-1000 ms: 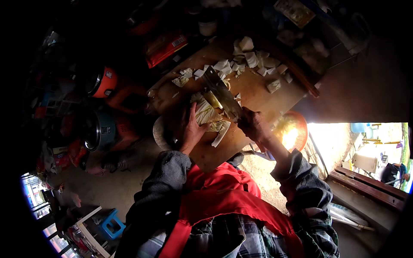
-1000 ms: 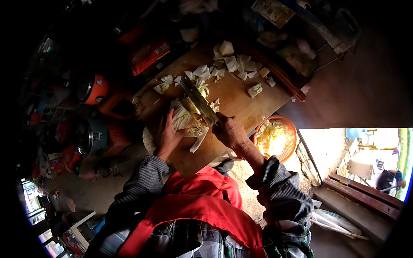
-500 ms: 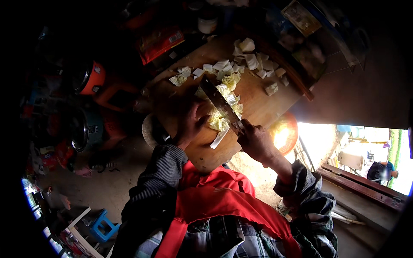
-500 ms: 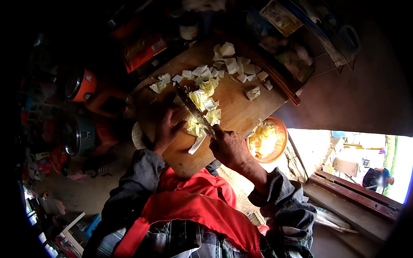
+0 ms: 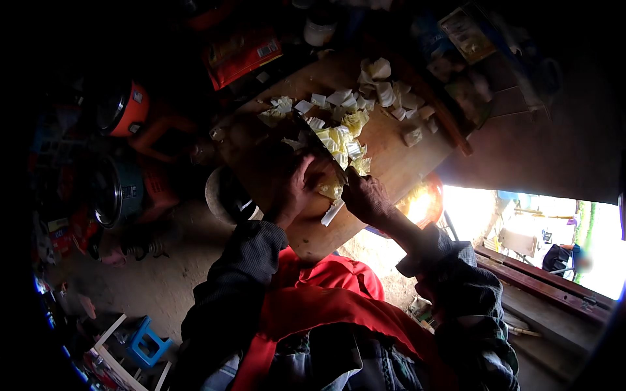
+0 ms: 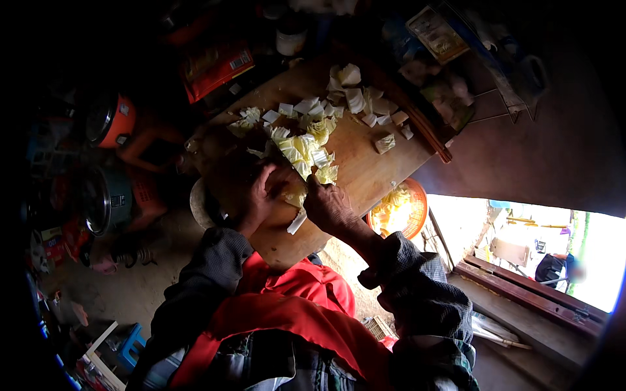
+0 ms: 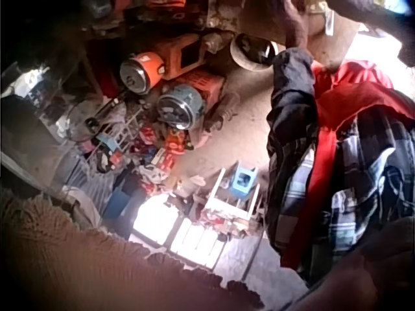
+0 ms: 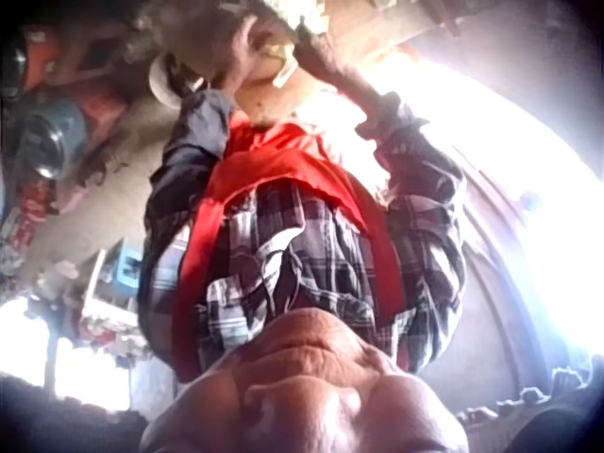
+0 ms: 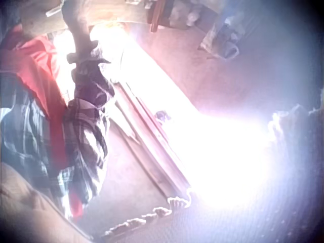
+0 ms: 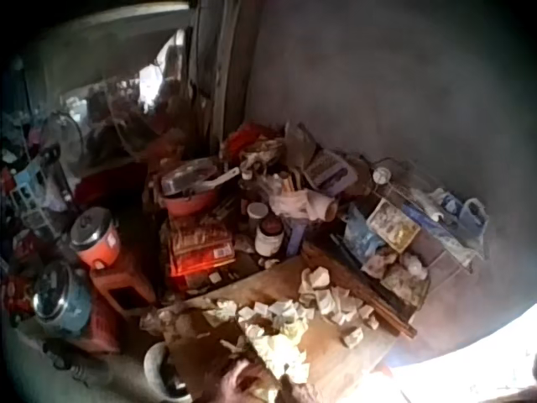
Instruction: The person chops a head of cabbage on a wooden cutting board using a cleaver. They transfer the chopped pieces into a basket and then into a bowl. The person moves between an indoor room and an outdoor area during the process.
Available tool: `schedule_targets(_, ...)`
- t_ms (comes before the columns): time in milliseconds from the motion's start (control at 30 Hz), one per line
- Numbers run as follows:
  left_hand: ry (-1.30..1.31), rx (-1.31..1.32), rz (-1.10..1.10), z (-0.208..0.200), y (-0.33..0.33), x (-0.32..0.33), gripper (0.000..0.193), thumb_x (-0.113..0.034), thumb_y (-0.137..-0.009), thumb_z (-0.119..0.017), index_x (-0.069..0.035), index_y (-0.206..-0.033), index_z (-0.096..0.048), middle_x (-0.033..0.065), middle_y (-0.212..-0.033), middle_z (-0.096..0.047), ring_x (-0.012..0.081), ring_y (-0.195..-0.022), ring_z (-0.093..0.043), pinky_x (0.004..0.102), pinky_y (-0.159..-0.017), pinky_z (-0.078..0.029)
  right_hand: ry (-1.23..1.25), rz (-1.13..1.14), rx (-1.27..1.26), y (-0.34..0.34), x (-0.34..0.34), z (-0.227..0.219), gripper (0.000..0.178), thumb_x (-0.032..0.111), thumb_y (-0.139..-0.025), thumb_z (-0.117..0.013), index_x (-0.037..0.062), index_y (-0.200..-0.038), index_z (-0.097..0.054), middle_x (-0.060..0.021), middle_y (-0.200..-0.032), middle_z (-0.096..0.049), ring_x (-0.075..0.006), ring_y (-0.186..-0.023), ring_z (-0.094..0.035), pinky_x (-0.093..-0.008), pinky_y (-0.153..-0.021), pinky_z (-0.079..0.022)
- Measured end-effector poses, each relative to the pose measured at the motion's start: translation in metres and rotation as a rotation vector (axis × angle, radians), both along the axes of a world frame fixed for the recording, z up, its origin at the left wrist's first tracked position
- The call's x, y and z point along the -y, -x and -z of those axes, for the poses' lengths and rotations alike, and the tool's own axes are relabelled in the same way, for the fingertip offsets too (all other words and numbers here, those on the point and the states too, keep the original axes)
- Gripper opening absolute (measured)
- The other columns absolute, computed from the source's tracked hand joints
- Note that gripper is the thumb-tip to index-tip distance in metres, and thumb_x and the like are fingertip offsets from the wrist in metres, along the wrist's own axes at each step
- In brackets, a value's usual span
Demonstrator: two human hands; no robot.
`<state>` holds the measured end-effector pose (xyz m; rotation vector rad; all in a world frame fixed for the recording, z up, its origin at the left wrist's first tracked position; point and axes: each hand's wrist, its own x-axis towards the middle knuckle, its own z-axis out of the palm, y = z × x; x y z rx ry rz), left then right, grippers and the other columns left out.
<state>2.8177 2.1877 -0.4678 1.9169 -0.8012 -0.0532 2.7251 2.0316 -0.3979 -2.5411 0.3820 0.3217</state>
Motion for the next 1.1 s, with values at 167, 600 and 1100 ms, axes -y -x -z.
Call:
schedule_targets(167, -0.025, -0.111, 0.089, 0.003, -0.009, -0.012, 0.049, -0.006, -0.071, -0.074, -0.003, -0.114, -0.051, 0.0127, -0.110, -0.054, 0.0255, -0.104, -0.054, 0.0342, -0.090, -0.043, -0.047, -0.001, 0.147, -0.002, 0.007, -0.019, 0.029, 0.013, -0.079, -0.054, -0.0001, -0.104, -0.048, -0.0249, -0.067, -0.058, -0.0438, -0.065, -0.058, -0.0501, -0.060, -0.047)
schedule_targets(600, -0.089, 0.043, 0.050, -0.001, -0.006, -0.018, 0.025, -0.005, -0.079, -0.063, -0.005, -0.103, -0.057, 0.0136, -0.097, -0.057, 0.0264, -0.092, -0.060, 0.0331, -0.074, -0.051, -0.020, -0.089, -0.015, 0.015, -0.010, -0.060, 0.021, 0.011, -0.076, -0.054, 0.0011, -0.094, -0.048, -0.0247, -0.066, -0.057, -0.0442, -0.065, -0.059, -0.0518, -0.060, -0.048)
schedule_targets(1100, 0.014, -0.072, -0.020, 0.000, -0.003, -0.036, 0.038, -0.006, -0.073, -0.068, -0.005, -0.108, -0.053, 0.0161, -0.111, -0.053, 0.0307, -0.102, -0.053, 0.0370, -0.085, -0.045, -0.082, -0.054, 0.120, 0.021, -0.009, -0.052, 0.023, 0.014, -0.078, -0.054, 0.0021, -0.096, -0.048, -0.0227, -0.063, -0.057, -0.0431, -0.063, -0.058, -0.0503, -0.059, -0.048)
